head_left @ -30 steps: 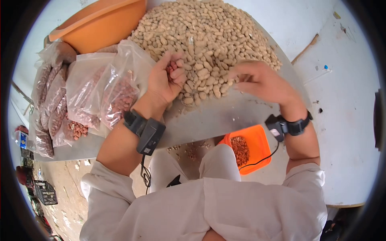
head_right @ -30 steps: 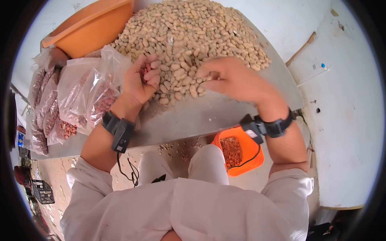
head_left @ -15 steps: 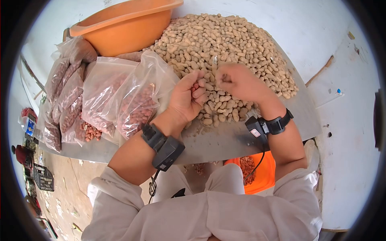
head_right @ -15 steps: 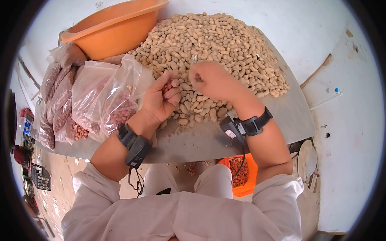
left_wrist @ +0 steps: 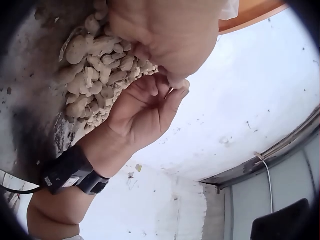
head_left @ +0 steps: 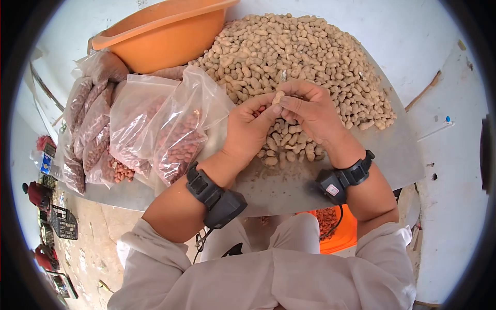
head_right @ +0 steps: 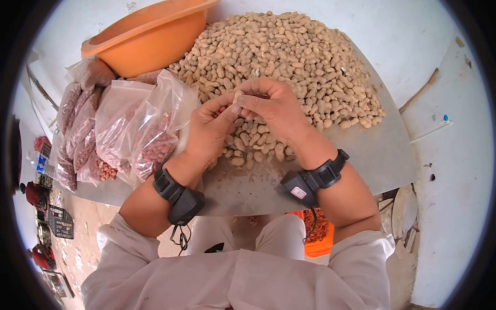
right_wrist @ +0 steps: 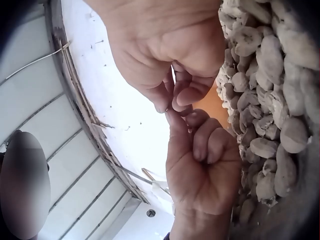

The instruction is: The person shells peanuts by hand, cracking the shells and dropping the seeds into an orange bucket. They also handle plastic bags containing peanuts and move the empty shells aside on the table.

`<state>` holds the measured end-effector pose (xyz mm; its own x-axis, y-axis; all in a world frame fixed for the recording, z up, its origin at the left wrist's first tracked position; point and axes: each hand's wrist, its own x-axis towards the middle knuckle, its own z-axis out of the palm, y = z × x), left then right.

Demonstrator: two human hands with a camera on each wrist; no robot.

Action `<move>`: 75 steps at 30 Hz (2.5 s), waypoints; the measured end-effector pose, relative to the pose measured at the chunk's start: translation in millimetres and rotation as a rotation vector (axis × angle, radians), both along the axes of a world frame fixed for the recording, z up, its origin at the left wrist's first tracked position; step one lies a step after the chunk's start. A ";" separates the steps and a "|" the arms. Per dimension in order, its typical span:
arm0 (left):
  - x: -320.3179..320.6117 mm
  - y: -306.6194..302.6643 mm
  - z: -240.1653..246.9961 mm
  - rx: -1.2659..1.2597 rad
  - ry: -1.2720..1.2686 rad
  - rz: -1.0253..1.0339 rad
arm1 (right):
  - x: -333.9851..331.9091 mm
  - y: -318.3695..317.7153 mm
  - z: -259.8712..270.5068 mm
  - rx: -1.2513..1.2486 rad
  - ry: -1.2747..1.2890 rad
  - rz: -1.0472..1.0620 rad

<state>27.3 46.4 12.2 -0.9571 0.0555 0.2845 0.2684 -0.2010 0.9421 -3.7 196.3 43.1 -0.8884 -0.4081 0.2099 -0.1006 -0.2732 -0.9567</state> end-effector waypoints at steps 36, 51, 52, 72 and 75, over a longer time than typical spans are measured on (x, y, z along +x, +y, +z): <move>-6.6 -2.7 -4.4 0.612 -0.342 -0.280 | 3.7 -12.7 -19.4 -0.008 0.141 -0.113; -16.5 -11.1 -10.0 0.897 -0.580 -0.359 | 2.6 -4.7 -8.6 -0.182 0.103 -0.030; -15.3 -10.9 -7.7 0.896 -0.585 -0.359 | -0.5 -3.4 -9.7 -0.345 -0.053 0.005; -13.0 -11.5 -8.1 0.860 -0.584 -0.440 | -6.6 4.2 -1.2 -0.341 -0.110 -0.241; -17.1 -16.4 -10.2 0.850 -0.495 -0.404 | -14.5 7.1 1.2 -0.657 -0.354 -0.196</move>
<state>10.2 30.0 2.0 -0.9318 0.3612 -0.0362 -0.3399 -0.8330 0.4366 -18.2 203.3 44.2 -0.9910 -0.1261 0.0449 0.0758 -0.8051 -0.5883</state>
